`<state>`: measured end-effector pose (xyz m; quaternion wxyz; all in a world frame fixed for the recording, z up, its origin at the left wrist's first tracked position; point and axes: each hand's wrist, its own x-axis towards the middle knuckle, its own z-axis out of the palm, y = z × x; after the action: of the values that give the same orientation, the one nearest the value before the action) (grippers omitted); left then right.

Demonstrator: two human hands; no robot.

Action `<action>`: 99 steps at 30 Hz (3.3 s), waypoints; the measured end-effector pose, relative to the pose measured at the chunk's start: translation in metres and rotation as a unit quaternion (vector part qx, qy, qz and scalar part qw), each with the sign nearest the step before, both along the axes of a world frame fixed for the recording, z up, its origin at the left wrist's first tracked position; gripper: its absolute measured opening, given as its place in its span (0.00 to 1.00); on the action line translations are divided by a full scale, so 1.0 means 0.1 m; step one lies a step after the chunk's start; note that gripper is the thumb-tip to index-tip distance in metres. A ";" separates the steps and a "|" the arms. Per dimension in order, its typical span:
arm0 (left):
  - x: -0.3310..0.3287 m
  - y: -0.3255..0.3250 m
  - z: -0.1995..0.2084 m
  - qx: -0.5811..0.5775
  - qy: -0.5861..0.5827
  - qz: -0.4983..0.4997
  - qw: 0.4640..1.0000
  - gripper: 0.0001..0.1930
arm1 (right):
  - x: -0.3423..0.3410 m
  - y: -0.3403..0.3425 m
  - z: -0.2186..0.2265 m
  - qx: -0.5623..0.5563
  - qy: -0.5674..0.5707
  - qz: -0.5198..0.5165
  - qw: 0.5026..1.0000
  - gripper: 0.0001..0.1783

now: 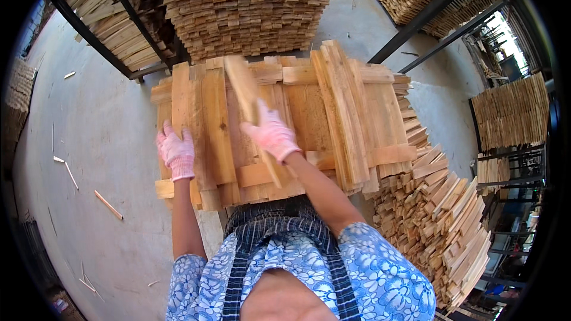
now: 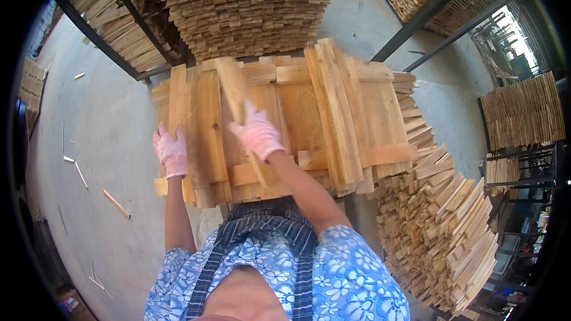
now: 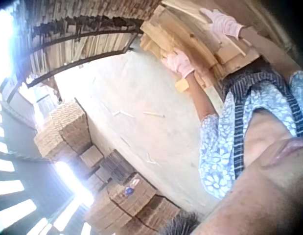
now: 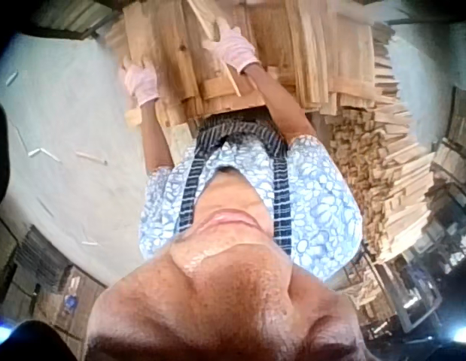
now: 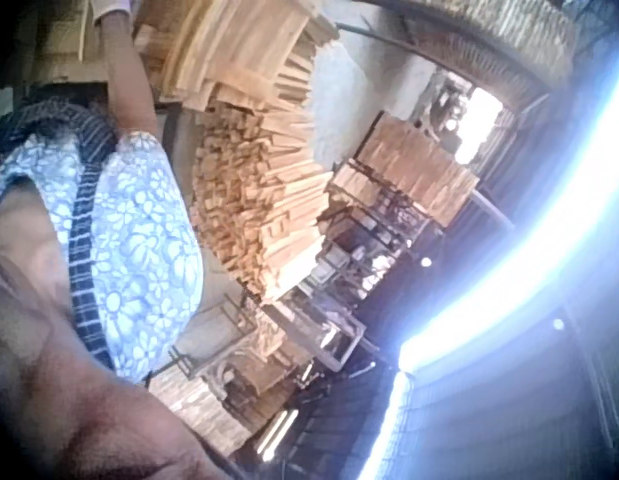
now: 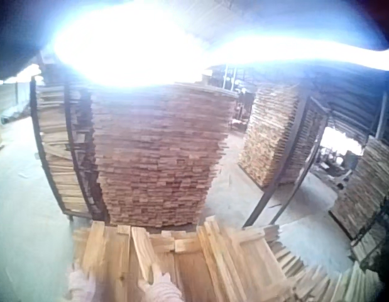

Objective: The person lifts stacks of wooden planks from a metal rack and places them onto a wooden pallet on the floor. They repeat this process, moving wood from the rack to the pallet and occasionally adjusting the planks on the pallet.

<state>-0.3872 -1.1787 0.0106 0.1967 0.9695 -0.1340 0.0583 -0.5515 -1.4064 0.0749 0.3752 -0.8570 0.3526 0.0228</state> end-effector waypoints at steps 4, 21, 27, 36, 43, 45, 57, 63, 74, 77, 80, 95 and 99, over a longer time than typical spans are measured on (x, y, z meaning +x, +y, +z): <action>-0.74 -0.63 -0.01 -0.175 0.079 -0.230 0.954 0.25 | -1.00 -0.94 0.16 -0.262 0.142 -0.084 0.951 0.49; -2.38 -3.36 -0.01 -0.203 0.547 -0.151 0.798 0.37 | -2.47 -2.58 0.51 0.056 -0.250 -0.146 0.956 0.46; -2.46 -3.42 0.05 -0.121 0.377 -0.149 0.906 0.39 | -1.64 -2.08 0.05 -0.323 0.189 -0.092 0.923 0.45; -1.83 -2.65 0.29 -0.546 0.515 -0.025 0.661 0.32 | -1.80 -2.39 -0.36 -0.276 0.130 -0.113 0.945 0.47; -0.57 -0.54 0.69 -0.543 0.395 -0.028 0.741 0.53 | -1.61 -1.93 -0.11 -0.263 0.124 -0.096 0.952 0.51; -0.27 -0.03 0.83 -0.485 0.346 -0.020 0.803 0.46 | -1.49 -1.67 -0.16 -0.223 0.024 -0.084 0.971 0.51; 0.71 0.36 -0.29 0.019 0.321 -0.032 0.946 0.36 | -0.51 -0.32 -0.50 -0.216 0.139 -0.058 0.965 0.50; 0.69 0.36 -0.42 -0.101 0.336 0.003 0.936 0.34 | -0.22 -0.04 -0.61 -0.196 0.116 -0.079 0.971 0.44; 0.47 0.28 -0.45 -0.047 0.228 0.038 0.972 0.43 | -0.13 0.02 -0.65 -0.022 0.001 0.068 0.997 0.40; 0.42 0.25 -0.42 -0.055 0.187 0.034 0.980 0.45 | -0.53 -0.78 -0.36 -0.096 0.045 0.143 0.984 0.37; 0.18 -0.06 -0.33 0.141 0.032 0.058 0.988 0.41 | -1.34 -1.94 -0.12 -0.437 0.151 -0.069 0.884 0.43; -3.20 -4.48 0.02 -0.128 0.345 -0.246 0.897 0.47 | -3.07 -4.43 -0.01 0.042 -0.178 -0.139 0.973 0.43; -3.43 -4.87 0.07 0.013 0.296 -0.179 0.938 0.47 | -3.23 -4.61 -0.13 -0.195 0.089 -0.124 0.969 0.46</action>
<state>-0.7306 -1.6658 0.0175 0.2218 0.9057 -0.2415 -0.2688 -0.8746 -1.8675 0.0622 0.1681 -0.8575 0.4859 -0.0165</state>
